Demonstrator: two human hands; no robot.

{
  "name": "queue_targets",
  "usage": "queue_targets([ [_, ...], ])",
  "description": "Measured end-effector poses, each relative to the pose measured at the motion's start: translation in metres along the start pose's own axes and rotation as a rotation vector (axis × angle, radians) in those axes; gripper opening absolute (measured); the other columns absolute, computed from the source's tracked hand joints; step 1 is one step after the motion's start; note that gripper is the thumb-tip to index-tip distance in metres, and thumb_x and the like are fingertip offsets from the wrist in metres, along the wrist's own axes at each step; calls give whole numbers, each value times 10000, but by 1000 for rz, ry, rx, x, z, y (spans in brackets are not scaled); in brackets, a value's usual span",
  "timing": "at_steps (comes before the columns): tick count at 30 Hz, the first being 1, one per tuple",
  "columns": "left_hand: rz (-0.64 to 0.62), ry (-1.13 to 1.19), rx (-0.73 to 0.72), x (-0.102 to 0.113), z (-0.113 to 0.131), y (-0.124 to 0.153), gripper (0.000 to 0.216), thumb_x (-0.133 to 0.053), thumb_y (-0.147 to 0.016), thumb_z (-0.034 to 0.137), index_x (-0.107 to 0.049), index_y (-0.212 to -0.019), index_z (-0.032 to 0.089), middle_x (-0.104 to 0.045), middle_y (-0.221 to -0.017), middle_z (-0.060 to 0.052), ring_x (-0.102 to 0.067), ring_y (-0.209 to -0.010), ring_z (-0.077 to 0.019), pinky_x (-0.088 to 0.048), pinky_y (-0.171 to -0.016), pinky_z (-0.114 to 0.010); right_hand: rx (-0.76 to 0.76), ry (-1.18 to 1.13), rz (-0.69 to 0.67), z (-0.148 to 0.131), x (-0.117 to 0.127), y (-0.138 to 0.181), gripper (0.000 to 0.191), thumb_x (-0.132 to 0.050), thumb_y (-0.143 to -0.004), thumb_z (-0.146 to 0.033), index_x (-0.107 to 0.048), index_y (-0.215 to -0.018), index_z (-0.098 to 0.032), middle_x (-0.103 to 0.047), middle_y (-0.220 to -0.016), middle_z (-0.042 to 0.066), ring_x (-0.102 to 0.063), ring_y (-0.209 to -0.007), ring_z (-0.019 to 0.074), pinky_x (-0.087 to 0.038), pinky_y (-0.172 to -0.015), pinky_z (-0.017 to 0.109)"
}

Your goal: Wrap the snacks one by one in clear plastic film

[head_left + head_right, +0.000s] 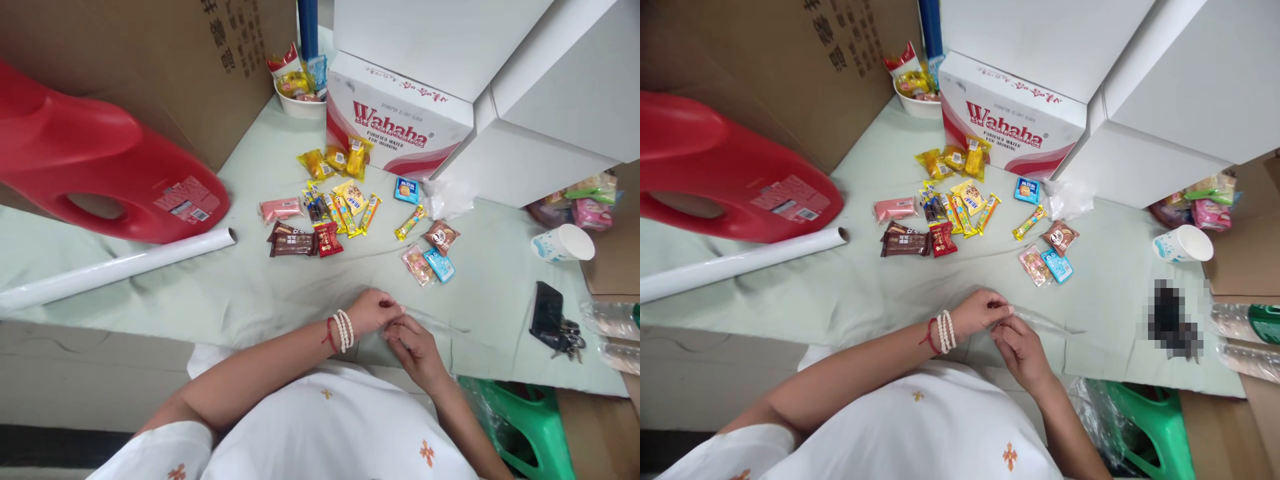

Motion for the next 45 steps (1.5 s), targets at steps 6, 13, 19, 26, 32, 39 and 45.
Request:
queue_targets([
  [6, 10, -1, -3, 7, -1, -2, 156, -631, -738, 283, -666, -665, 149, -561, -581, 40, -466, -583, -104, -369, -571, -229, 22, 20, -39, 1, -4, 1, 189, -539, -980, -107, -663, -1020, -243, -666, -961, 53, -632, -854, 159, -508, -723, 242],
  [13, 54, -46, -86, 11, 6, 2, 243, -639, -786, 384, -718, -825, 157, -654, -734, 6, -515, -672, -124, -414, -653, -250, -1, 5, -67, 0, -6, 2, 191, -512, -988, -120, -662, -991, -238, -657, -938, 48, -620, -842, 161, -509, -722, 246],
  [19, -89, 36, -16, 10, 1, -1, 189, -672, -724, 360, -682, -700, 172, -628, -647, 19, -526, -626, -127, -419, -605, -245, 40, 6, -141, 1, -15, -1, 229, -463, -1008, -165, -678, -1009, -243, -661, -947, 60, -616, -837, 181, -508, -708, 278],
  [26, 126, 21, -68, 28, -2, 0, 200, -590, -797, 359, -580, -706, 181, -531, -654, 39, -462, -653, -123, -393, -659, -257, 13, -26, -133, 4, -14, -5, 247, -476, -1008, -174, -700, -1066, -259, -678, -956, 65, -622, -842, 192, -504, -709, 297],
  [32, 300, -54, -200, 50, 5, 15, 164, -502, -903, 336, -536, -814, 203, -563, -813, -5, -516, -790, -163, -430, -767, -297, -373, -381, -99, 17, 7, 6, 263, -631, -967, -414, -718, -1139, -236, -709, -939, 66, -553, -599, 127, -468, -541, 255],
  [39, 329, -344, -441, 45, 18, 42, 190, -387, -991, 273, -511, -854, 226, -623, -954, -77, -578, -908, -214, -457, -838, -346, -999, -747, 320, 57, 35, 9, 727, -530, -775, -887, -700, -832, -182, -660, -703, 50, -519, -497, 120, -323, -342, 187],
  [45, 346, -297, -369, 42, 11, 41, 199, -380, -1001, 300, -511, -868, 230, -626, -898, -57, -590, -856, -204, -468, -818, -351, -891, -662, 474, 54, 14, -22, 413, -884, -681, -489, -651, -885, -215, -686, -809, 10, -641, -734, 168, -552, -576, 248],
])
Point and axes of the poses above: each hand's wrist, its own y-axis away from the middle knuckle, its own x-axis out of the back of the hand, z = x × y, the point moved 3 cm from there along -y, towards the middle knuckle
